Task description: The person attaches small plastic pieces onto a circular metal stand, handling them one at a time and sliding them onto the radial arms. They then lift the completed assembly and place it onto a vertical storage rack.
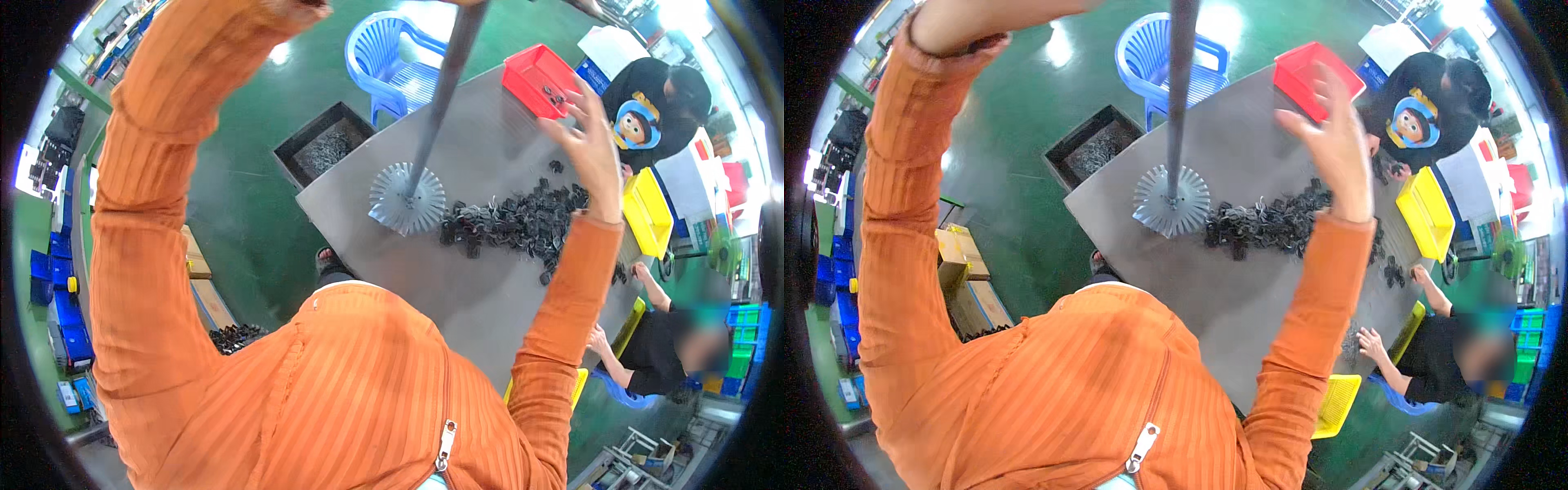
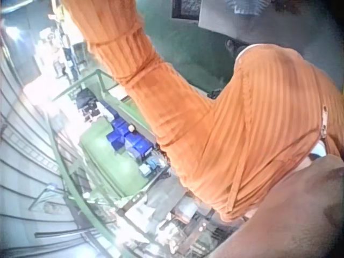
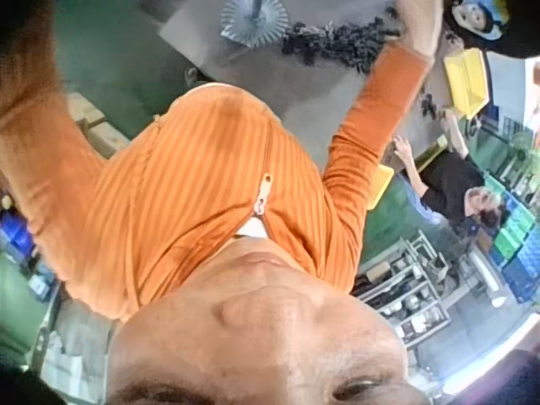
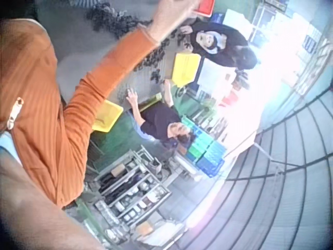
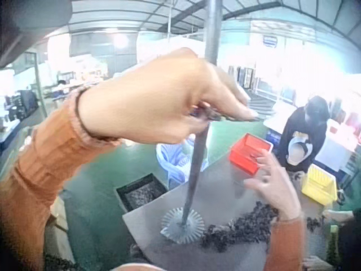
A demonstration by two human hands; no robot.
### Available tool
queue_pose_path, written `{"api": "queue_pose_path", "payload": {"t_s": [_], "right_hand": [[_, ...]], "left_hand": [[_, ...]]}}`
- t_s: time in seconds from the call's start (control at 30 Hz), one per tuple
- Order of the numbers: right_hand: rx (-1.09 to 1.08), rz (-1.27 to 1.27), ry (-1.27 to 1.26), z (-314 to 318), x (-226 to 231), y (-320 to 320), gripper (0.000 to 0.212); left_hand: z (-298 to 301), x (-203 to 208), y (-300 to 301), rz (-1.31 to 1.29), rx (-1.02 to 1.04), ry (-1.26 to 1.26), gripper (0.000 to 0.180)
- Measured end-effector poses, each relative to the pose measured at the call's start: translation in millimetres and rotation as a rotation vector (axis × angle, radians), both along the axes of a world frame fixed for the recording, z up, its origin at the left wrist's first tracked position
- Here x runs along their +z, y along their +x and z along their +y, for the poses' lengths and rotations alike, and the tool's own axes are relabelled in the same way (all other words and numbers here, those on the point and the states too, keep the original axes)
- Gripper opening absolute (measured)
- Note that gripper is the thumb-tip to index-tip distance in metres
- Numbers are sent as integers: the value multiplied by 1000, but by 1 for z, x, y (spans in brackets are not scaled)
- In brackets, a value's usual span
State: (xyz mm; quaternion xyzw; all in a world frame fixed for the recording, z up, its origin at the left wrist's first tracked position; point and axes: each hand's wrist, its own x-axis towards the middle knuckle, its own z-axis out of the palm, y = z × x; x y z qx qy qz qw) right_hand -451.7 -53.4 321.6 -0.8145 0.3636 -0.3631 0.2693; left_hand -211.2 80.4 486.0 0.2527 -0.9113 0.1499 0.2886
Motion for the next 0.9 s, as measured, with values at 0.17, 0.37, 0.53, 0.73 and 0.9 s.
{"api": "queue_pose_path", "payload": {"t_s": [0.17,0.37,0.53,0.73,0.9], "right_hand": [[171,-356,15,21,21,141,71],[37,-767,345,3,27,220,12],[-21,-709,266,-1,61,285,8],[371,-840,446,-13,43,372,9],[514,-899,457,4,20,459,19]], "left_hand": [[-14,15,42,-105,-92,37,40],[-72,5,99,40,-318,-87,39],[-70,49,163,15,-357,-9,40],[-23,69,216,-96,-89,66,42],[19,56,261,-160,207,130,44]]}}
